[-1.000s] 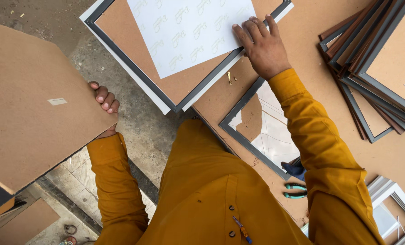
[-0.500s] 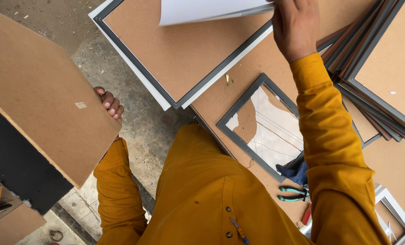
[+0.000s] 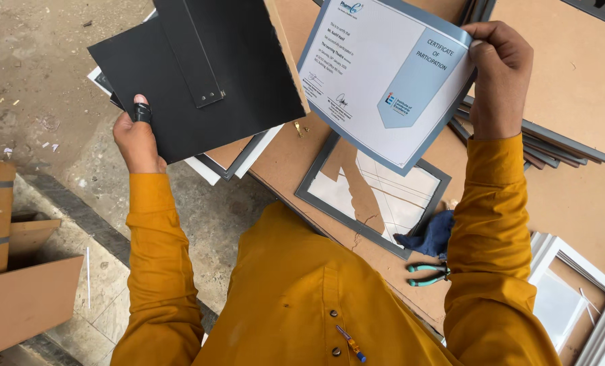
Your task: The person assembles a picture frame by cutting a black backing board, inserting a glass pane into a frame, cleaning the glass, and placing a white paper insert. They then attach the backing board to the frame and use a pneumatic nail gun to secure it.
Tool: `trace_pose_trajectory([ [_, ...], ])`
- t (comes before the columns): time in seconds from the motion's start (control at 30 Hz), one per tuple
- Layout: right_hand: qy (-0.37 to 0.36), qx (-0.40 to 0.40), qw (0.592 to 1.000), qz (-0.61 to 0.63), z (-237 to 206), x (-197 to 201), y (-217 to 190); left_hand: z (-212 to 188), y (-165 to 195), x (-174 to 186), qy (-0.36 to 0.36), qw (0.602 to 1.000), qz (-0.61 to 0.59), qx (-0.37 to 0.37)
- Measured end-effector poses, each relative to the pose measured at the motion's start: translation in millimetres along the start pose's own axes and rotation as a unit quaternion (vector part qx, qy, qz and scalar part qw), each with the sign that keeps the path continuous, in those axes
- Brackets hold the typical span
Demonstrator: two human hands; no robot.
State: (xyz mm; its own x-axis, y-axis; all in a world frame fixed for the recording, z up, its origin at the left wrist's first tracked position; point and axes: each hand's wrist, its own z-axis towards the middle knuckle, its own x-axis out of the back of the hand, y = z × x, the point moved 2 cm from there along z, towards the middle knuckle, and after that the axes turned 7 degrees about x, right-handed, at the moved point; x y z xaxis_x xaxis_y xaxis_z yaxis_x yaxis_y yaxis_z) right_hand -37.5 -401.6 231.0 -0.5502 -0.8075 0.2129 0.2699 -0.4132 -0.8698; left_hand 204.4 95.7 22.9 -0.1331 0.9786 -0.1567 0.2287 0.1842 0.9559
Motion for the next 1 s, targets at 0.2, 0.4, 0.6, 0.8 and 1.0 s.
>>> trace_pose_trajectory([
  [0.2,0.052,-0.012,0.994,-0.100,-83.1,44.1,-70.1,6.7,-16.3,-51.6,0.095,0.912,0.386,-0.097],
  [0.4,-0.151,0.074,0.963,-0.210,-139.3,-25.4,-121.3,-118.8,68.0,-81.3,-0.137,0.810,0.435,-0.369],
  [0.6,-0.361,0.163,0.911,-0.114,-190.5,-93.5,-132.4,-311.6,80.9,-88.7,-0.481,0.525,0.525,-0.466],
  [0.8,-0.384,0.026,0.923,0.019,-230.1,-89.4,-122.7,-329.1,86.3,-50.3,-0.509,0.604,0.545,-0.282],
  [1.0,-0.521,0.060,0.849,0.067,-265.7,-104.0,-83.5,-347.6,69.4,14.7,-0.638,0.640,0.427,-0.027],
])
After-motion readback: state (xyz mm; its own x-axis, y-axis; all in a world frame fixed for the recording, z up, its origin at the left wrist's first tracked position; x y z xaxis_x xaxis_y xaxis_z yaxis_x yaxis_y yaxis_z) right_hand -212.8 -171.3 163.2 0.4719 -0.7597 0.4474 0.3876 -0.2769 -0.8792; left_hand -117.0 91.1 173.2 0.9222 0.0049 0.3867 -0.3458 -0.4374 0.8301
